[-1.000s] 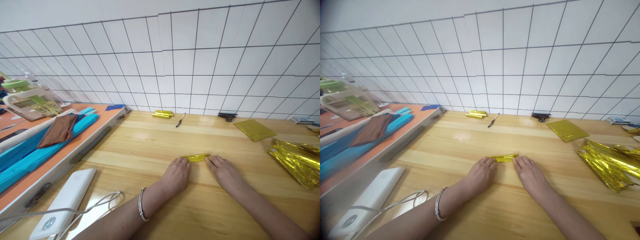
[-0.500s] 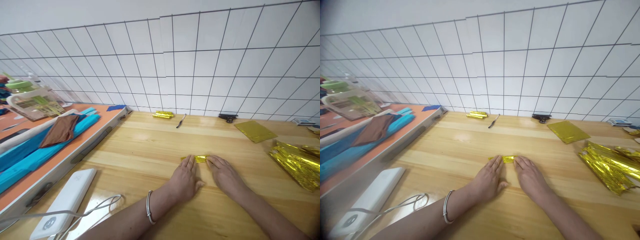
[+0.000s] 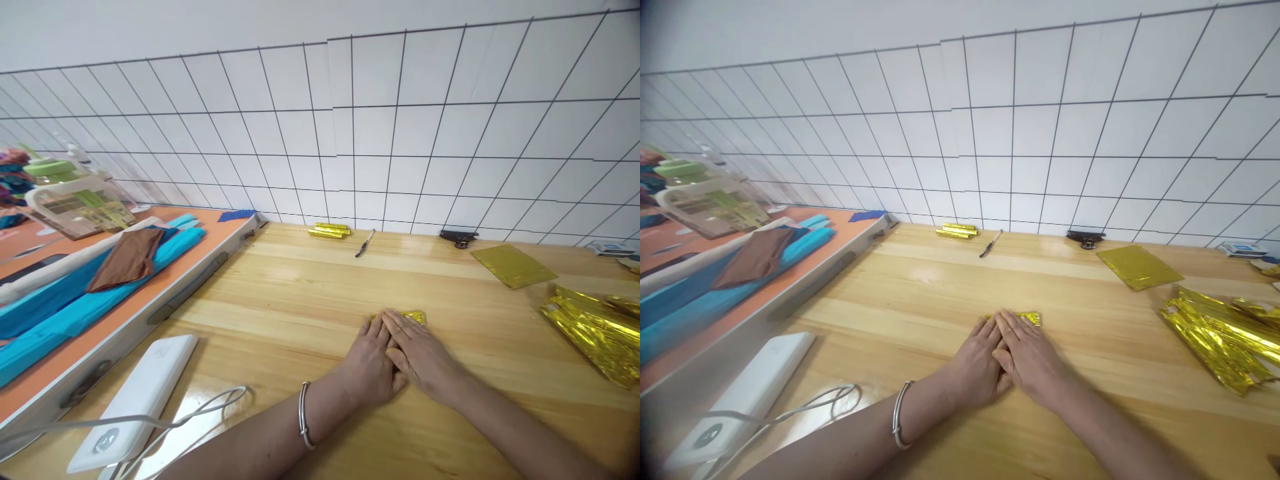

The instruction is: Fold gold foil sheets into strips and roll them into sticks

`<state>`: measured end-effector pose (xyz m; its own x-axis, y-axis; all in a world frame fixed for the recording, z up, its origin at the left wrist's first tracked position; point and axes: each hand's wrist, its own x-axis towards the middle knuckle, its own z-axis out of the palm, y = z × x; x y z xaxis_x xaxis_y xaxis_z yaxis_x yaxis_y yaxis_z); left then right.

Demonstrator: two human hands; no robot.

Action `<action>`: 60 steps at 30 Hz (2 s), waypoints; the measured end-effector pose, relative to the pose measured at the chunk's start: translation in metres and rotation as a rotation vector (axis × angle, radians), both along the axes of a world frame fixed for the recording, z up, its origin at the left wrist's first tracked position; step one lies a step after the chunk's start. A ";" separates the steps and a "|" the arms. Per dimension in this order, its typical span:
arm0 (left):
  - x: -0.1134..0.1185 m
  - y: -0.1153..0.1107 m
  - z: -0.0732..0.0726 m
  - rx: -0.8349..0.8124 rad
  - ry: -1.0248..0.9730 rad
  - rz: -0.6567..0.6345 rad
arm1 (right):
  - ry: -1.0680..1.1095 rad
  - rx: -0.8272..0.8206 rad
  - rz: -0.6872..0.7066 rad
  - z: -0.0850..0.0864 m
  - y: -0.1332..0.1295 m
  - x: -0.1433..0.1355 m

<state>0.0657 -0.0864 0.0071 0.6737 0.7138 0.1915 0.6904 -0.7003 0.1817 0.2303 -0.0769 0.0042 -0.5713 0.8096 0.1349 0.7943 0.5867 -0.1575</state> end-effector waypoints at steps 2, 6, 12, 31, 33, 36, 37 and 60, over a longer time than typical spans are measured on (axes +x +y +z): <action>-0.003 0.001 0.002 -0.015 0.001 -0.017 | -0.014 -0.009 -0.014 -0.002 -0.001 -0.003; -0.009 0.003 0.002 -0.056 0.015 -0.041 | -0.072 0.027 -0.090 -0.010 -0.002 0.004; -0.014 0.005 -0.007 -0.034 0.014 0.025 | -0.138 0.101 -0.161 -0.016 -0.003 0.018; -0.028 0.019 0.012 -0.003 0.045 0.084 | -0.249 0.162 -0.163 0.006 0.009 0.006; -0.022 0.020 0.013 -0.003 0.059 0.099 | -0.260 0.163 -0.190 0.008 0.008 -0.003; -0.020 0.022 0.013 0.003 0.062 0.099 | -0.244 0.165 -0.220 0.006 0.008 -0.005; -0.022 0.022 0.013 0.006 0.060 0.097 | -0.235 0.166 -0.220 0.004 0.008 -0.002; -0.060 0.017 0.010 0.010 -0.032 0.104 | -0.143 0.182 -0.269 -0.007 0.005 0.055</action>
